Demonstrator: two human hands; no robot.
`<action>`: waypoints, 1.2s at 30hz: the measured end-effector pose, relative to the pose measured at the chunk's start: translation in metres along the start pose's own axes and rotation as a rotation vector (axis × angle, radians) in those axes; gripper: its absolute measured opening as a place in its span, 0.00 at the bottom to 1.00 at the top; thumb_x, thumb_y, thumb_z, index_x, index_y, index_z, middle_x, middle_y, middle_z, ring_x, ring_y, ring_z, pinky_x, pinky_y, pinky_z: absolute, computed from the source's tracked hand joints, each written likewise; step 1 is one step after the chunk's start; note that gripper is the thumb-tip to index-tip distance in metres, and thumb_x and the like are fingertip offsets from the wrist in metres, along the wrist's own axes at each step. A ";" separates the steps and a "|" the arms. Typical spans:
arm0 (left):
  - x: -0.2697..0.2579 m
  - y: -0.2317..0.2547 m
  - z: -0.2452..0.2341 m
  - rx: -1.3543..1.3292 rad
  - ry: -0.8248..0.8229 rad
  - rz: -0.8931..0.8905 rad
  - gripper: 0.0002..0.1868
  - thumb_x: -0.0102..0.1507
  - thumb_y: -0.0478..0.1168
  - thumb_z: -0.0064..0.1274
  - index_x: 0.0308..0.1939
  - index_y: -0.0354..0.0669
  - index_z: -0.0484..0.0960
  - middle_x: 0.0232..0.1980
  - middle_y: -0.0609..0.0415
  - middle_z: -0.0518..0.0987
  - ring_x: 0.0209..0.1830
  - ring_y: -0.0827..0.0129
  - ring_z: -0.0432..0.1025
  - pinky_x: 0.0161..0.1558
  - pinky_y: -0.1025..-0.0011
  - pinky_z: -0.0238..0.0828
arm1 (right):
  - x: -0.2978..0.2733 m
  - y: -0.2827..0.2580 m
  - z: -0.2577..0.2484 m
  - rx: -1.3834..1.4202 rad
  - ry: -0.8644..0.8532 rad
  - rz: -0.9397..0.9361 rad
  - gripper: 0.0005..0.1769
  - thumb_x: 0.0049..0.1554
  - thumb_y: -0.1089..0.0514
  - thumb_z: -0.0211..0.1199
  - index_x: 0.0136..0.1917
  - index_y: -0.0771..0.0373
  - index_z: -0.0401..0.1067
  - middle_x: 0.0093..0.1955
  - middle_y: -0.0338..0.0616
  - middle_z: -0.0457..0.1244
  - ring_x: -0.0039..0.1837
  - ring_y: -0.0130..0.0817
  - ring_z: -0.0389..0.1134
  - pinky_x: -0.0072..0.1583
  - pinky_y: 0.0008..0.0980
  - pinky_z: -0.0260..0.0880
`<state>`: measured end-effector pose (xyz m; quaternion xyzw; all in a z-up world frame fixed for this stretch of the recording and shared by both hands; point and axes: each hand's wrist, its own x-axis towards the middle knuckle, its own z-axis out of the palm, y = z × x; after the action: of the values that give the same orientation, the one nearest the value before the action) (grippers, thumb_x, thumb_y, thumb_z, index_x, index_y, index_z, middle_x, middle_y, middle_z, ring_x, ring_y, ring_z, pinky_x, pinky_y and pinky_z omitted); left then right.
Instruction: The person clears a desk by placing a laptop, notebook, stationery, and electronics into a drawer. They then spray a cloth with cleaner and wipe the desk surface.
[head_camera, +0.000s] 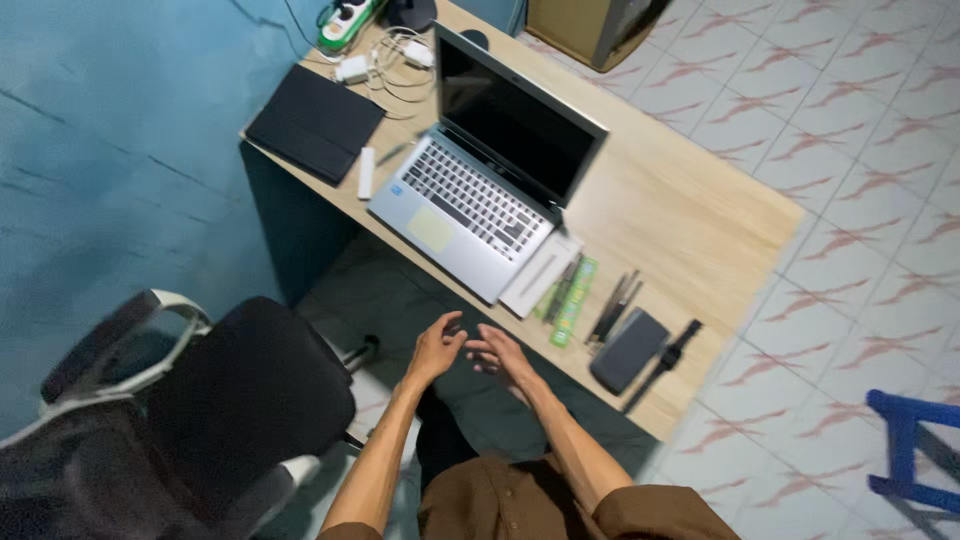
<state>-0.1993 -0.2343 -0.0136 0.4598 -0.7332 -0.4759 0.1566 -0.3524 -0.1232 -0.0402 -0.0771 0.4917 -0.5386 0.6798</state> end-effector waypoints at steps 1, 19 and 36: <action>0.011 -0.006 -0.013 0.009 -0.001 0.025 0.26 0.62 0.43 0.59 0.65 0.46 0.76 0.56 0.42 0.83 0.45 0.61 0.83 0.47 0.66 0.80 | 0.012 0.002 0.009 0.142 -0.012 -0.004 0.42 0.58 0.38 0.64 0.78 0.56 0.57 0.64 0.50 0.68 0.59 0.38 0.70 0.58 0.39 0.71; 0.133 -0.044 -0.164 0.247 -0.424 0.179 0.27 0.62 0.39 0.56 0.66 0.49 0.73 0.56 0.45 0.78 0.50 0.51 0.75 0.54 0.58 0.72 | 0.182 0.065 0.106 1.073 0.217 -0.447 0.48 0.47 0.37 0.74 0.73 0.60 0.62 0.78 0.54 0.54 0.81 0.52 0.47 0.78 0.61 0.44; 0.152 -0.056 -0.179 0.640 -0.217 0.706 0.32 0.53 0.32 0.61 0.63 0.36 0.75 0.62 0.33 0.69 0.65 0.40 0.63 0.68 0.46 0.55 | 0.197 0.143 0.119 1.152 0.071 -0.520 0.72 0.38 0.26 0.74 0.82 0.60 0.44 0.83 0.55 0.44 0.84 0.55 0.40 0.78 0.64 0.38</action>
<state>-0.1310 -0.4657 -0.0040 0.1562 -0.9658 -0.1898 0.0821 -0.1814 -0.2744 -0.1866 0.2023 0.1104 -0.8666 0.4425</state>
